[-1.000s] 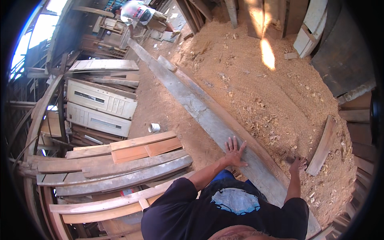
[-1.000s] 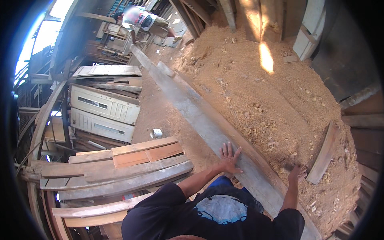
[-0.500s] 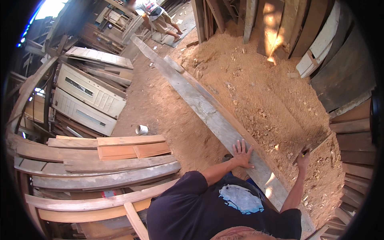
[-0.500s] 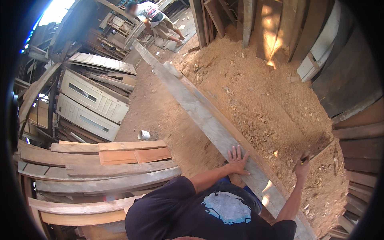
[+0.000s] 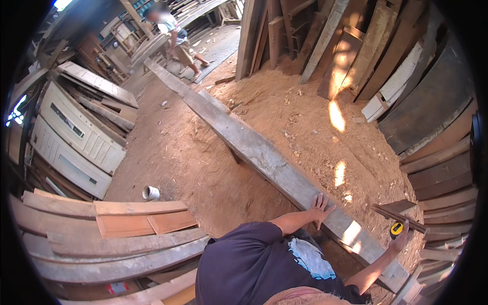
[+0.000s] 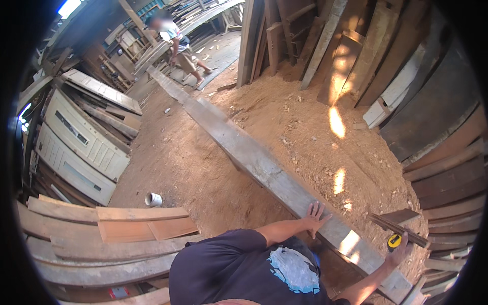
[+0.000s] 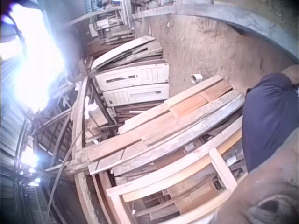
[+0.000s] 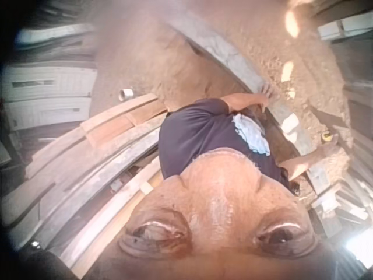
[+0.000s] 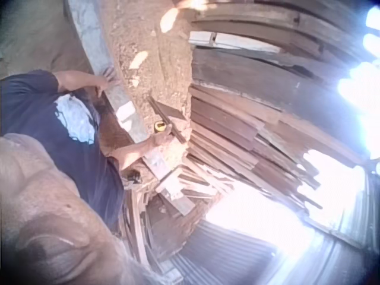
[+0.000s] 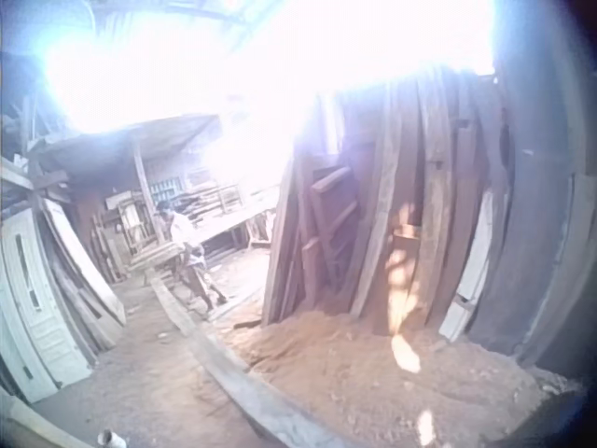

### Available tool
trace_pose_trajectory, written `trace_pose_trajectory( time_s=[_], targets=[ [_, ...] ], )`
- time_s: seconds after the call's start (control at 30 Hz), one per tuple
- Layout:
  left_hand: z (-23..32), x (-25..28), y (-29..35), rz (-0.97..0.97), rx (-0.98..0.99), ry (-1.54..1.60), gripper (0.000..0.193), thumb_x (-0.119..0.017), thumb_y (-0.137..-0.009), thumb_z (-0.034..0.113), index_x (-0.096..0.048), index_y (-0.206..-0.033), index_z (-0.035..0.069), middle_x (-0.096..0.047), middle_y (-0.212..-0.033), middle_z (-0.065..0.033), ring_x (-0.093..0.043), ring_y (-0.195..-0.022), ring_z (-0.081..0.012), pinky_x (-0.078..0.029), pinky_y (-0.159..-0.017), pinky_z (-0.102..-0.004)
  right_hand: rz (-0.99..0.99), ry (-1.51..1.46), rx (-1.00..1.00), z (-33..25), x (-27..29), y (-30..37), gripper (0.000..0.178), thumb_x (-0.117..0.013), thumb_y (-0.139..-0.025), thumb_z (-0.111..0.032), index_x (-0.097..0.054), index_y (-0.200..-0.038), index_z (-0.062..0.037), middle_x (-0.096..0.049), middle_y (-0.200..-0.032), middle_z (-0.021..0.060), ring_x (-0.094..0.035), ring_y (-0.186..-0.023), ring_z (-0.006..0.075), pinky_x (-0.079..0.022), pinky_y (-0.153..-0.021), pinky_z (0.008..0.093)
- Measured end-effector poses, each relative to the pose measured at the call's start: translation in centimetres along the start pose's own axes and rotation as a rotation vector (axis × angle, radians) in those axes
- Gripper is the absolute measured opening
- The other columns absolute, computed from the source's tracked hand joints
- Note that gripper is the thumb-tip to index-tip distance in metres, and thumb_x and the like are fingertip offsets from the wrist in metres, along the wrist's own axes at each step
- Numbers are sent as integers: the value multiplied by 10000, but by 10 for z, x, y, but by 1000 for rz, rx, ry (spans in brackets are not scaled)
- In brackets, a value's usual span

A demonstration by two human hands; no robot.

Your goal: The person measures a long wooden plank with a tape measure, repositions it on the floor, and measures it again. The person then picks up a second plank and places it alongside the first one.

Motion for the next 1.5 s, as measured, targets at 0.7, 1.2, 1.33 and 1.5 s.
trace_pose_trajectory(
  time_s=[0.7,1.2,1.33,1.5],
  targets=[
    [29,-8,-27,-50,88,-381,1207,-798,-707,366,34,-1556,156,137,-1520,-398,130,-1382,-617,39,-1087,-703,908,642,-274,42,234,359,227,-689,-825,-79,-640,-1040,-24,-661,-971,56,-605,-902,129,-482,-822,289],
    [27,-35,-35,93,129,-567,1153,-755,-715,152,35,-1553,133,35,-1523,-400,-16,-1399,-598,-110,-1114,-682,410,951,-1142,336,338,488,320,-618,-822,-217,-541,-1084,-50,-630,-1022,224,-579,-1017,423,-470,-848,516],
    [1,-37,-36,96,-25,-635,1136,-748,-717,146,29,-1542,64,21,-1519,-404,-23,-1405,-580,-80,-1144,-633,111,1026,-1203,414,358,501,288,-593,-811,-179,-563,-1082,-85,-622,-1047,177,-578,-1045,399,-489,-854,511],
    [17,-45,-40,101,-140,-639,1087,-716,-737,132,24,-1518,-22,-2,-1521,-399,-18,-1422,-546,-31,-1157,-607,-16,1136,-1153,504,356,522,238,-550,-840,-121,-595,-1073,-108,-659,-1060,130,-593,-1066,329,-482,-872,474]
  ],
)
Point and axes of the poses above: each hand's wrist, its own y-axis away from the middle knuckle, its own x-axis out of the back of the hand, z = x × y, the point moved 3 cm from there along -y, towards the middle knuckle
